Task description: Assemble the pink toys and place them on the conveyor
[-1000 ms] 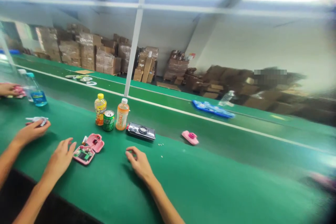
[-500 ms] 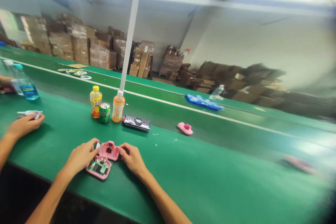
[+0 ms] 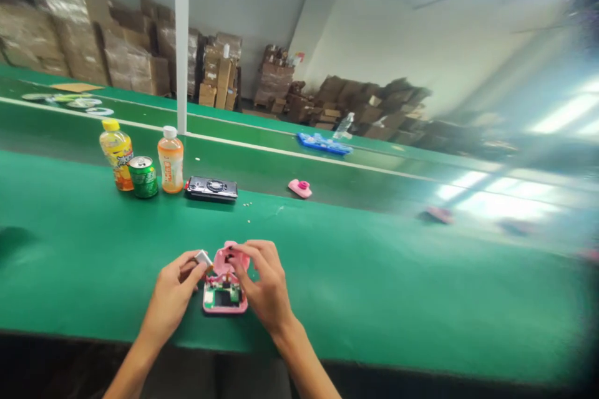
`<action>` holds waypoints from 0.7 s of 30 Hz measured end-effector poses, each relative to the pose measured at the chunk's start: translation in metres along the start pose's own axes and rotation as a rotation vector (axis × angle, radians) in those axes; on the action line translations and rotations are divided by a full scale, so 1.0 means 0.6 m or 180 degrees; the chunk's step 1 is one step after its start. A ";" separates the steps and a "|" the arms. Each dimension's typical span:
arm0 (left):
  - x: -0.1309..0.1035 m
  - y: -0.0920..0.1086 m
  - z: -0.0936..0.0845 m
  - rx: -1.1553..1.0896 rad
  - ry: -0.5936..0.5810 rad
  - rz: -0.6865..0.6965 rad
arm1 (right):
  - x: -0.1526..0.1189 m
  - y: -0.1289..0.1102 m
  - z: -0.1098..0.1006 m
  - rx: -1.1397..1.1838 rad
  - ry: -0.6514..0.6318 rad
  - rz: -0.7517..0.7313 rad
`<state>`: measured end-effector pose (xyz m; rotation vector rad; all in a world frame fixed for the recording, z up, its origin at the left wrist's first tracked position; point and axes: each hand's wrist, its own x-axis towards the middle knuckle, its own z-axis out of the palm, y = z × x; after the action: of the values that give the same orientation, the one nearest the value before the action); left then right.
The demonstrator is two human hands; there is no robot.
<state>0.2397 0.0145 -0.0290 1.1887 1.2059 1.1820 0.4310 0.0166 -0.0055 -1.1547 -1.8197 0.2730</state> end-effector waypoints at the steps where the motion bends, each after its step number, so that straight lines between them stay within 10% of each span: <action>1: -0.002 0.001 -0.003 -0.0028 -0.0071 -0.0002 | 0.006 -0.012 0.004 -0.0168 -0.0141 -0.0382; 5: -0.006 0.003 -0.022 0.0064 -0.0184 0.0041 | 0.031 -0.037 0.023 -0.0523 -0.0937 -0.0955; 10: -0.008 -0.002 -0.028 -0.0023 -0.0236 0.0078 | 0.047 -0.031 0.024 -0.0120 -0.1441 -0.0539; 16: -0.003 0.009 -0.023 -0.0462 -0.0080 -0.0124 | 0.028 -0.052 0.036 0.0480 -0.1266 0.0407; 21: -0.005 0.008 -0.015 -0.0435 0.0216 -0.0203 | -0.009 -0.064 0.078 -0.0308 -0.0570 0.0044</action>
<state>0.2308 0.0117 -0.0242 1.0085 1.1851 1.2449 0.3717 0.0047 -0.0105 -1.2435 -2.0004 0.3075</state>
